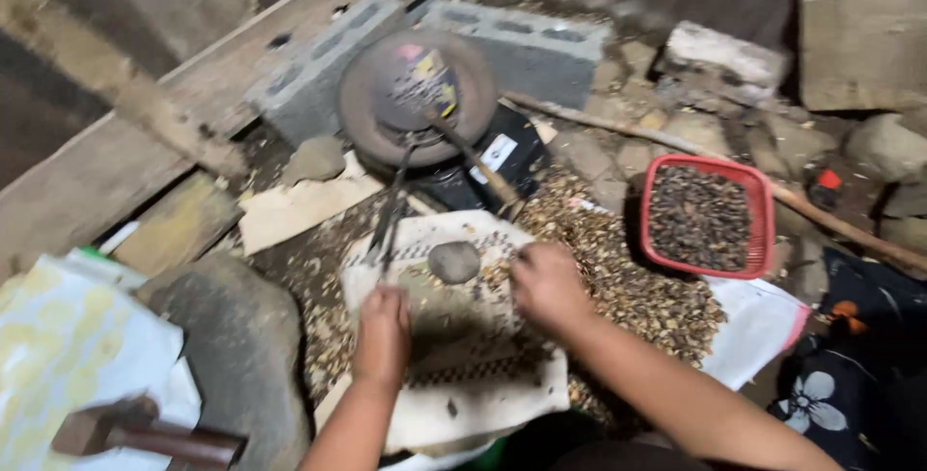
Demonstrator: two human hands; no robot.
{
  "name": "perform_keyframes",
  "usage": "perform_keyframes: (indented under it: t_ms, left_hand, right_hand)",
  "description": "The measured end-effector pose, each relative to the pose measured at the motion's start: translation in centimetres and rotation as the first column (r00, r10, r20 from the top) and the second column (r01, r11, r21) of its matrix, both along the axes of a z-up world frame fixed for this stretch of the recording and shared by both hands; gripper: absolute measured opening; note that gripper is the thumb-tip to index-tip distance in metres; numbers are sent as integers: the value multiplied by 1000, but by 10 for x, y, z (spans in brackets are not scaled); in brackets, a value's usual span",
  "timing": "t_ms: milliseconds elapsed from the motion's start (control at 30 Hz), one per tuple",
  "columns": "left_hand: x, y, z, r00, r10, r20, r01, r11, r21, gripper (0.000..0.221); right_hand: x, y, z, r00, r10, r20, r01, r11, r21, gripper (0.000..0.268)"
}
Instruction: Crack nuts with a stone, flatten them with a mallet, and stir them in a roasting pan
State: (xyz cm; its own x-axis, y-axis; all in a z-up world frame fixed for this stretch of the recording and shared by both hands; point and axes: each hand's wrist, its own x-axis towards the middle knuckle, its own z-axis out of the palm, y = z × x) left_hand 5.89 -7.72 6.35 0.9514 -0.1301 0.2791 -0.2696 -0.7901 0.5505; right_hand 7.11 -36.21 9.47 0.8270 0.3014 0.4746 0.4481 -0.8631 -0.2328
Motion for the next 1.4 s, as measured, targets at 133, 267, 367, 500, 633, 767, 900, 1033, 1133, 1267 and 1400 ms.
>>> perform_keyframes:
  t_ms: [133,267,367,500,633,767,900,1033,1133,1267,1400]
  left_hand:
    - [-29,-40,-11,892,-298,-341,267,954,-137,24]
    - [-62,-38,33,943,-186,-276,149,977,-150,36]
    - [-56,-13,42,952,64,-300,-126,974,-190,44]
    - [-62,4,22,912,31,-409,-107,981,-163,62]
    - [-73,-2,9,930,46,-365,-52,999,-6,59]
    - [-71,-4,16,975,-34,-221,45,998,42,69]
    - [-76,8,6,990,-77,-115,83,995,53,71]
    - [-74,10,-11,997,-67,-29,67,998,12,73]
    - [-71,11,-20,998,-55,-20,54,998,-40,68]
    - [-69,19,-67,990,-51,133,40,996,84,75]
    - [-57,25,-51,954,-185,235,147,974,171,76]
  right_hand:
    - [38,53,0,943,305,-135,-283,945,164,62]
    - [44,71,7,761,214,-612,-197,976,96,58]
    - [22,88,25,894,379,-239,-371,925,80,35]
    - [-17,125,0,754,648,-107,-488,661,570,64]
    - [-7,80,-6,785,428,-449,-449,891,63,30]
    - [8,20,-2,954,120,-275,-115,993,34,6]
    - [25,-52,-42,807,-516,-288,512,854,-96,20]
    - [92,-53,-17,701,-381,-603,637,715,288,32]
    - [141,-27,-1,722,-177,-669,591,660,463,49]
    - [151,22,44,384,446,-808,713,413,567,34]
    - [132,41,22,859,-35,-511,296,849,438,39]
